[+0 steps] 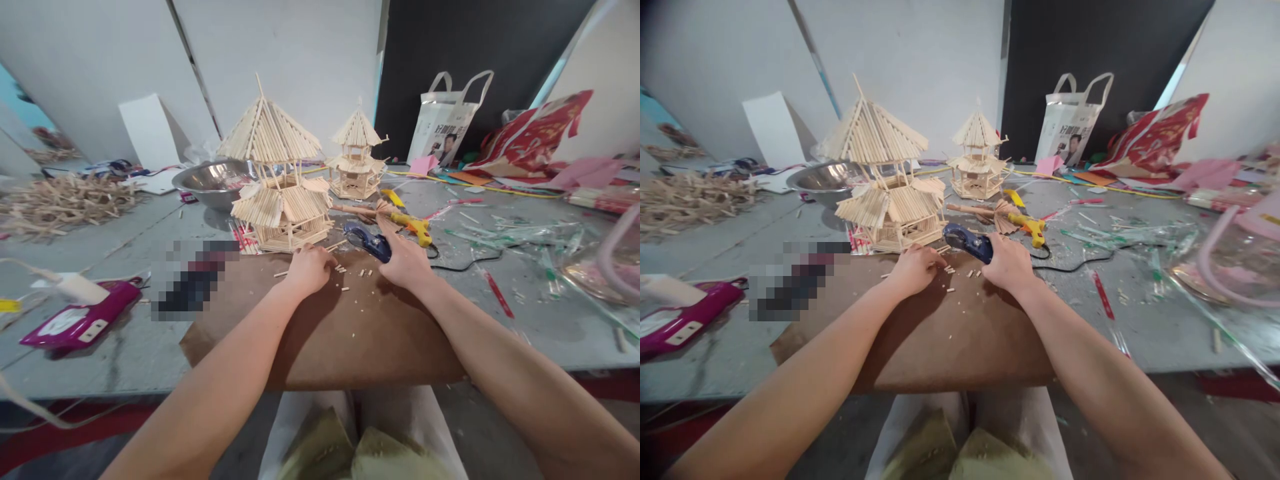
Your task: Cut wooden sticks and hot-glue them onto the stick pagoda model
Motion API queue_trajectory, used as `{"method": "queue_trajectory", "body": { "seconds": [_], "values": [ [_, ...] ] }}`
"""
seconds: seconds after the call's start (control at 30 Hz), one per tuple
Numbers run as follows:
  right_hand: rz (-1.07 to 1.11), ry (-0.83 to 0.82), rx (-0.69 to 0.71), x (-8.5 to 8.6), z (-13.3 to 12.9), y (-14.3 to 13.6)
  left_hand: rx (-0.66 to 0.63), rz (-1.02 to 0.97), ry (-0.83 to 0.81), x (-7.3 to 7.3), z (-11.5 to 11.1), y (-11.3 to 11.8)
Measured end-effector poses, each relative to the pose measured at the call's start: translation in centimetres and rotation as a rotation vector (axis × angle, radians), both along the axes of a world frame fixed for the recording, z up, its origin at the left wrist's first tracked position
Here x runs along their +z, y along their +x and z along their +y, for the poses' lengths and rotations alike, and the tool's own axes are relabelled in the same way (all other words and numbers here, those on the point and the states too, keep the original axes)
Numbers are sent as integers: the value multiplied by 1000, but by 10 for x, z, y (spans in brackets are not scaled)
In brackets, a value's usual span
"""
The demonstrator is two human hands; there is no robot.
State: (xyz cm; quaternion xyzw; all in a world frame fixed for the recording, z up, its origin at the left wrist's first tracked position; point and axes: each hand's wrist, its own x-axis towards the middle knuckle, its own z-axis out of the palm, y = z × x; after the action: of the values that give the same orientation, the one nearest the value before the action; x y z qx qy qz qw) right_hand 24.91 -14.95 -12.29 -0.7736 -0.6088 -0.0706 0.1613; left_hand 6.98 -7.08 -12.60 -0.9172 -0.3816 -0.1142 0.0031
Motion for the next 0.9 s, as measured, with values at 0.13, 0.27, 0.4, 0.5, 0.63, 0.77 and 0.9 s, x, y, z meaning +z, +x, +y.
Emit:
{"method": "queue_trajectory", "body": {
  "seconds": [0.13,0.27,0.4,0.5,0.63,0.77,0.9],
  "values": [
    [-4,11,1,-1,0,0,-5,2,-9,-3,0,1],
    [-5,34,11,-2,0,0,-37,-45,7,-7,2,0],
    [1,51,16,-3,1,2,-90,-138,42,-7,0,3],
    [-2,69,13,-3,1,2,-155,-145,53,-6,-7,12],
    [-8,94,13,-4,2,2,-183,-112,75,-9,-18,24],
    [-21,119,16,-7,2,2,-200,-105,95,-14,-22,31],
    [-30,124,16,-8,2,3,-210,-100,75,-16,-20,32]
  ]
}}
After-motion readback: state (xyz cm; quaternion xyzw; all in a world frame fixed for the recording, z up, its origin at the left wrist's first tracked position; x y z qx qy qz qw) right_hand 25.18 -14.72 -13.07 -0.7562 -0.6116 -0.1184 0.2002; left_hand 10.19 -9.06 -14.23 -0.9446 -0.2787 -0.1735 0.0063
